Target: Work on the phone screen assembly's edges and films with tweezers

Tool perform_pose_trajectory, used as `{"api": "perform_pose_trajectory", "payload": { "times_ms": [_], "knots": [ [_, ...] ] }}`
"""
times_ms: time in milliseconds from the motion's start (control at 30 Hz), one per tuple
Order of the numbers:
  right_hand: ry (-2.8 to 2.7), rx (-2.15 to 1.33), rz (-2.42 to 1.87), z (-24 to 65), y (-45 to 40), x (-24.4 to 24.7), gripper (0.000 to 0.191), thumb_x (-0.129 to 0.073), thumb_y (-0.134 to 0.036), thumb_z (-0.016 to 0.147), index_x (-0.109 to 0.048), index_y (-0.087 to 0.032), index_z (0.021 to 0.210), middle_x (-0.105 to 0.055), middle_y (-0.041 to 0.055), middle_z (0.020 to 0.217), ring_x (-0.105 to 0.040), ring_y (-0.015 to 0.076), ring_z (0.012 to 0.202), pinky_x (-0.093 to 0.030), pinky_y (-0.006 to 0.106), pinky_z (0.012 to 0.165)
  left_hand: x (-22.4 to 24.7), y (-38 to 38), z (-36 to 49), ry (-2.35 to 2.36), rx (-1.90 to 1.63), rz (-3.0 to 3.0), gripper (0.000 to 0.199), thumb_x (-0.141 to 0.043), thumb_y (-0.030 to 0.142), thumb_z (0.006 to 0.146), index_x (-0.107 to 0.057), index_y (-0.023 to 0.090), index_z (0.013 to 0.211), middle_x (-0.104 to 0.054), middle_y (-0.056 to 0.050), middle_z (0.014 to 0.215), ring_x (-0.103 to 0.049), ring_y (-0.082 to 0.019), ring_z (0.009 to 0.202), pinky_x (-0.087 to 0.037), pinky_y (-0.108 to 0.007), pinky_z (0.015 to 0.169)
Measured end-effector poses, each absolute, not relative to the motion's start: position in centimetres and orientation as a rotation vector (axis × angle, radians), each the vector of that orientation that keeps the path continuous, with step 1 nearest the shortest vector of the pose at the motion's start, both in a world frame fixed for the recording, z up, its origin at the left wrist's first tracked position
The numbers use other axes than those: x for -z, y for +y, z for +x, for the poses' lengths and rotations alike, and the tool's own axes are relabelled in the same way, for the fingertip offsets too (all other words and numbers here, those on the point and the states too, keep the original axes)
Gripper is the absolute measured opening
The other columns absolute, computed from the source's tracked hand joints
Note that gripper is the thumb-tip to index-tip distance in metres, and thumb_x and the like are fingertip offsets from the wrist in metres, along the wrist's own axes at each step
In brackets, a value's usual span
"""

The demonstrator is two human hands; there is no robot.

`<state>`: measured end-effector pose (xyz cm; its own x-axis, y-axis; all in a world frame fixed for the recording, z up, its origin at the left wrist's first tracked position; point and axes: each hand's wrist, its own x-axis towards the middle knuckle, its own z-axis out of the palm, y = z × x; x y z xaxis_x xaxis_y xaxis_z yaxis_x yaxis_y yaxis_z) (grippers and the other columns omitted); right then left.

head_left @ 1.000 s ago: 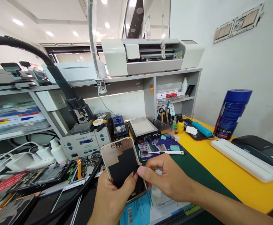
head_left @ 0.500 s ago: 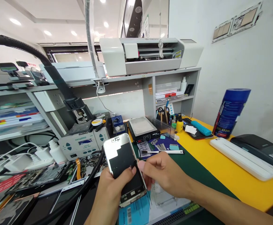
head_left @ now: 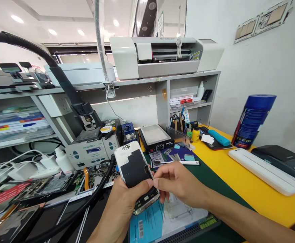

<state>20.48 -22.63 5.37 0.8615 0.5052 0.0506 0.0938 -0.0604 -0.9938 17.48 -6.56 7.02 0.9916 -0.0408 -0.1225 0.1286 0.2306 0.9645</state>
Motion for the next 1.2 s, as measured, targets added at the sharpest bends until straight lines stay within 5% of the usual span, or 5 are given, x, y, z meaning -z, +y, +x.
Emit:
{"api": "perform_pose_trajectory", "payload": {
  "times_ms": [967,1200],
  "knots": [
    [-0.558,-0.282,-1.749,19.7,-22.3,-5.7,0.019,-0.057,-0.029,0.089,-0.064,-0.015,0.079,-0.061,0.0001,0.058,-0.059,0.0128,0.057,-0.045,0.023,0.057,-6.4,-6.3,18.1,0.201,0.041,1.281,0.026,-0.078,0.036,0.068,-0.073,0.014,0.080,-0.068,-0.003,0.073,-0.060,-0.015,0.064,-0.047,-0.026,0.060],
    [-0.499,-0.413,-1.627,20.2,-22.3,-5.5,0.026,-0.062,-0.039,0.086,-0.063,-0.013,0.082,-0.060,-0.0002,0.054,-0.060,0.0128,0.052,-0.043,0.021,0.050,-6.4,-5.8,18.3,0.185,0.065,1.284,0.036,-0.075,0.042,0.073,-0.074,0.017,0.098,-0.072,-0.004,0.082,-0.063,-0.017,0.069,-0.050,-0.028,0.065]
  ]
}}
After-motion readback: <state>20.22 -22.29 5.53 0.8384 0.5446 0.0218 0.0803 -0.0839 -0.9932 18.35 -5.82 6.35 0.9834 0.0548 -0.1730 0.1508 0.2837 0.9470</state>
